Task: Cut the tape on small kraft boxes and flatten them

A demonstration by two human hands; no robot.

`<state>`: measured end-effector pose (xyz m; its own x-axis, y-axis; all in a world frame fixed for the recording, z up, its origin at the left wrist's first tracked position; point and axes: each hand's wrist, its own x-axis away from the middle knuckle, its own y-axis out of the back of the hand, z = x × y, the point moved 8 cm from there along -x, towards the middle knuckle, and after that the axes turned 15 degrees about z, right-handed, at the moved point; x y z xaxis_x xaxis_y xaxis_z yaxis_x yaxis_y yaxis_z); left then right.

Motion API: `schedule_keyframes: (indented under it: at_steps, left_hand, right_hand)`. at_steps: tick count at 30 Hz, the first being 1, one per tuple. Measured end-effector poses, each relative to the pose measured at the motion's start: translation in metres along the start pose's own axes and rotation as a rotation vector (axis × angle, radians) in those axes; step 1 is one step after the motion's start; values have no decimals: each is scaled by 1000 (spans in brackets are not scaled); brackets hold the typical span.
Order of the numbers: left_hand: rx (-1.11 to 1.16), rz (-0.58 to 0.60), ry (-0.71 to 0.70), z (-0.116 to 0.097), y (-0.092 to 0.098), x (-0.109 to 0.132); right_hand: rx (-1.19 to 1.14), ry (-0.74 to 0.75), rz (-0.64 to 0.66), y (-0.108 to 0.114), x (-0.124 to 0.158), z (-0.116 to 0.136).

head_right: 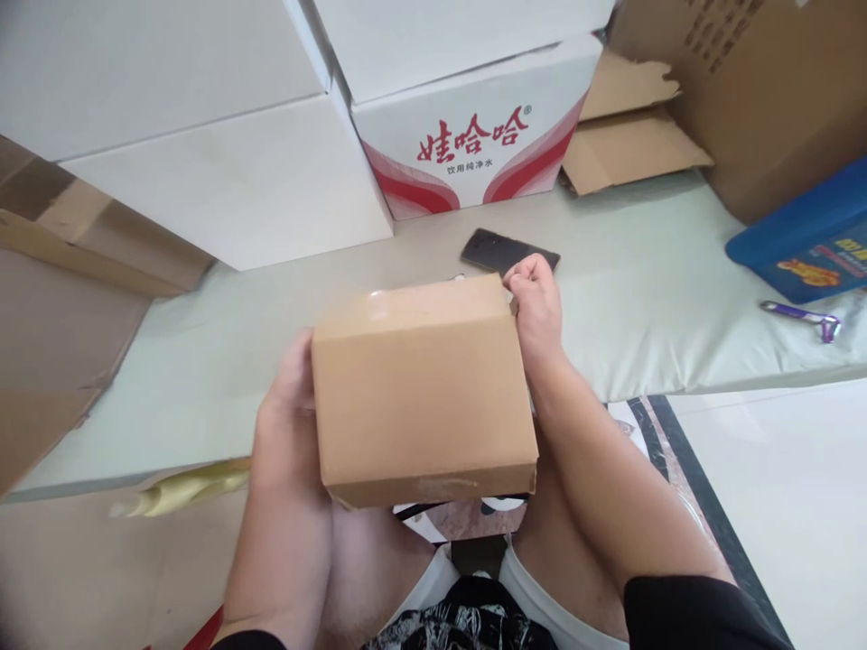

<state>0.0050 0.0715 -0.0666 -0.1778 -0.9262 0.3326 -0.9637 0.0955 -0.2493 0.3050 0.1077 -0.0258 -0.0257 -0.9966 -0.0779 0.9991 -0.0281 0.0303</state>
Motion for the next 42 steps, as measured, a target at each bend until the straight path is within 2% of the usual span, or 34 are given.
schedule_keyframes:
  at_steps: [2,4,8,13,16,18,22,25,28,31,34,36,40,42]
  left_hand:
    - [82,119,149,11,-5,2]
    - [102,165,208,15,-2,2]
    - [27,224,213,17,-1,0]
    - [-24,265,123,5,-12,2]
    - [-20,248,-6,-9,-15,3]
    - [-16,228,-45,-13,-17,2]
    - [-37,101,-80,-17,-12,-2]
    - [-78,-28,-159,-22,2,-4]
    - [-124,-175,-198,-23,27,-3]
    - [-116,-249,-207,-22,46,-2]
    - [-50,-261,-210,-23,51,1]
    - [23,-229,-194,-24,45,4]
    - [228,-102,-88,-21,28,9]
    - [284,-114,-154,-28,31,10]
  right_hand:
    - [-5,-24,-12,4,-3,-2]
    - [-55,-41,13,4,-4,-2]
    - [-137,-67,46,2,-3,-1]
    - [-74,-64,-16,9,-4,-4]
    - [-62,-34,-62,15,-4,-7]
    - [-64,-35,-88,19,-4,-9]
    - [19,-123,-122,24,-4,-17]
    - [33,-176,-107,22,-6,-26]
    - [13,-192,-80,18,-9,-36]
    - [41,-194,-79,19,-9,-39]
    - [-9,-221,-28,14,-8,-39]
    - [-52,-213,11,9,-7,-35]
    - [-65,-88,-6,7,-6,-19]
    - [-77,-12,-6,5,-4,-11]
